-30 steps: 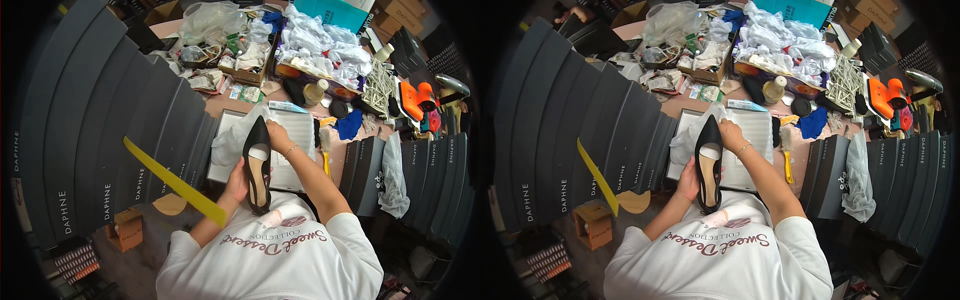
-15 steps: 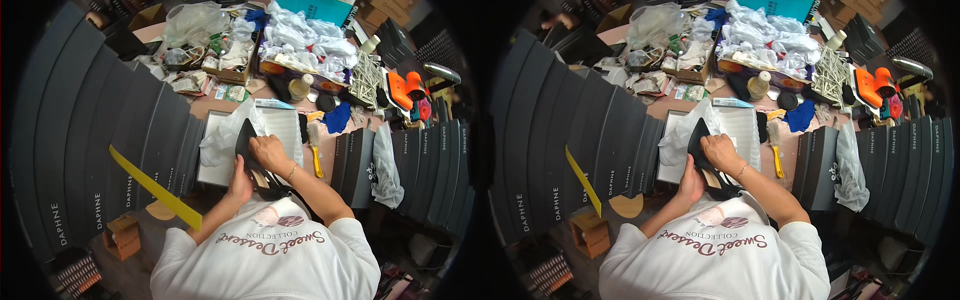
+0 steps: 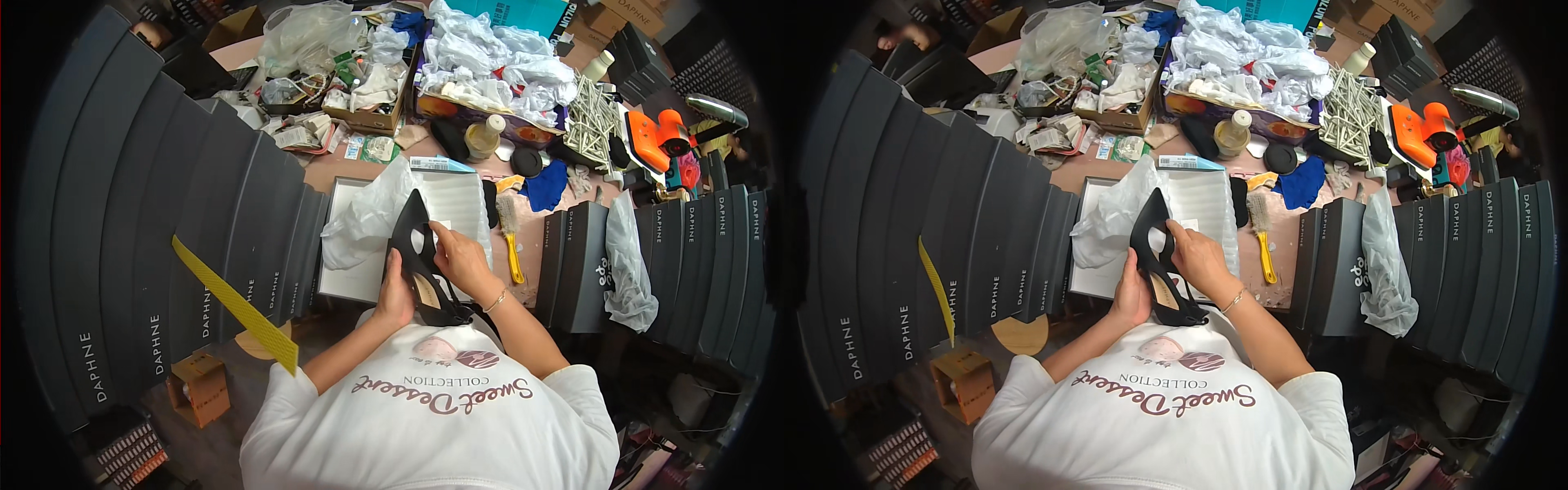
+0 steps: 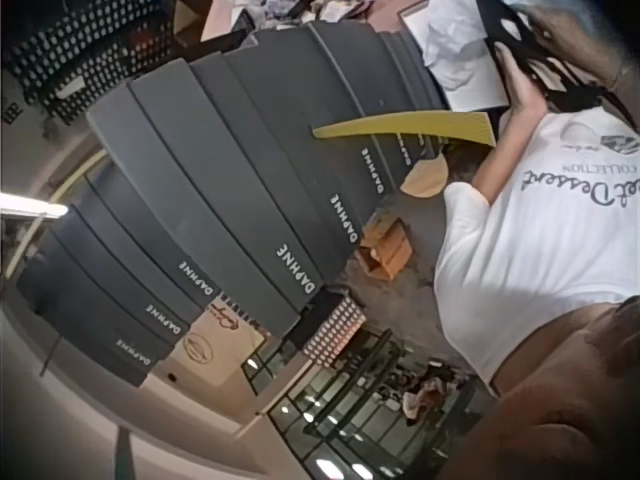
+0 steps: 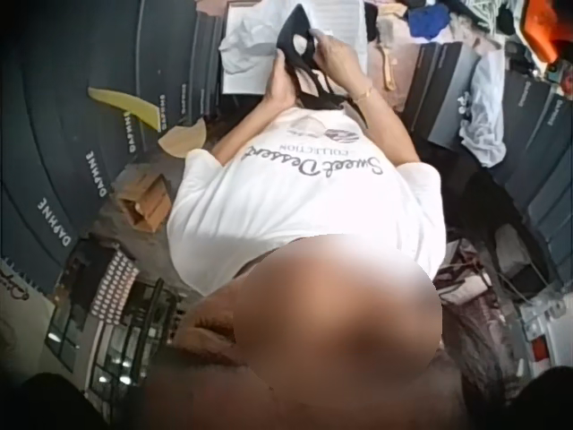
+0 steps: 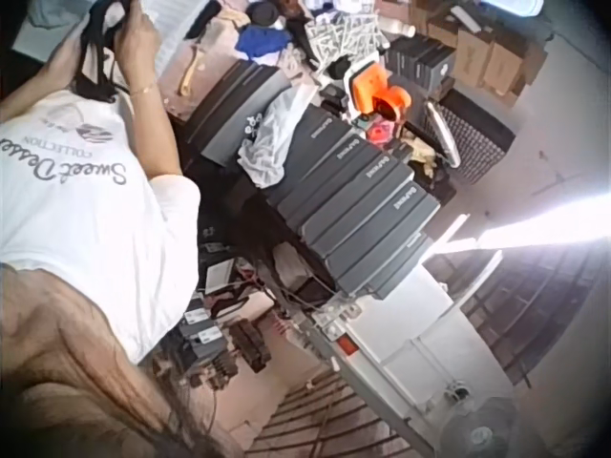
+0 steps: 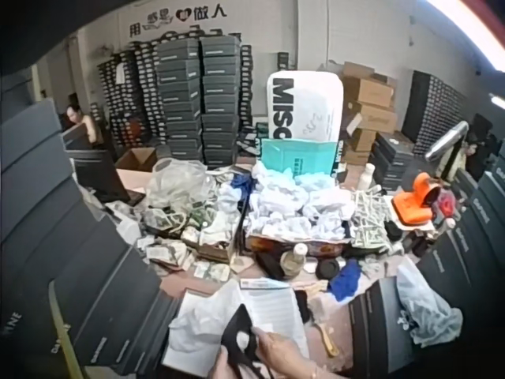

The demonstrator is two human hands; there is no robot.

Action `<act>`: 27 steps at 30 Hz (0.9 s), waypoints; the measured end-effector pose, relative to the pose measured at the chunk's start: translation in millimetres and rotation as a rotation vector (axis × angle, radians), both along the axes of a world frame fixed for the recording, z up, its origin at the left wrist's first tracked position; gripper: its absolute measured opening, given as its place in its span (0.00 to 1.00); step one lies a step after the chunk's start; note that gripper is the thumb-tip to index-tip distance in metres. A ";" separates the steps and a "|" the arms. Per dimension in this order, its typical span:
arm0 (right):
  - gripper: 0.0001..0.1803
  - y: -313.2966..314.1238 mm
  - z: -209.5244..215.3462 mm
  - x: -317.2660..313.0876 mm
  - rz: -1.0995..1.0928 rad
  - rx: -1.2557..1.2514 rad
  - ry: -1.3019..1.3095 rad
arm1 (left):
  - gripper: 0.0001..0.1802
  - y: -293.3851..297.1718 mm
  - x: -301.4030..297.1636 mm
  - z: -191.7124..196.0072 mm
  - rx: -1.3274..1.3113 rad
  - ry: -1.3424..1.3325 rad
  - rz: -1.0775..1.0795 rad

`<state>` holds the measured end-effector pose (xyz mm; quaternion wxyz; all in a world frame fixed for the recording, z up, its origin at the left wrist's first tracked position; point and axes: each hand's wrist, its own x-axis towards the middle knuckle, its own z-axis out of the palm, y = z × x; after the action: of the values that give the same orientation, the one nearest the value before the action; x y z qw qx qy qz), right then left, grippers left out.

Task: The person is checking the quality of shoes and packaging them into boxes with tissue paper and protective bags.

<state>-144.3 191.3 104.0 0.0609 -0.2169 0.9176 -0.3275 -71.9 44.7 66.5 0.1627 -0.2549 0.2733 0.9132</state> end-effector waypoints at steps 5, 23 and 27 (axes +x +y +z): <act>0.09 -21.9 -10.1 -10.9 0.070 0.154 0.156 | 0.28 16.6 0.3 20.8 -0.193 0.004 0.098; 0.16 -38.5 -14.3 -20.8 0.282 -0.064 0.042 | 0.34 12.5 6.6 -7.9 -0.345 0.025 0.442; 0.15 -6.4 9.6 -11.4 0.187 -0.200 -0.182 | 0.32 -3.6 8.0 16.1 -0.067 -0.124 0.395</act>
<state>-155.7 185.0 113.6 0.1523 -0.2758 0.8470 -0.4282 -63.9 41.1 82.6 -0.0116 -0.3643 0.2376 0.9004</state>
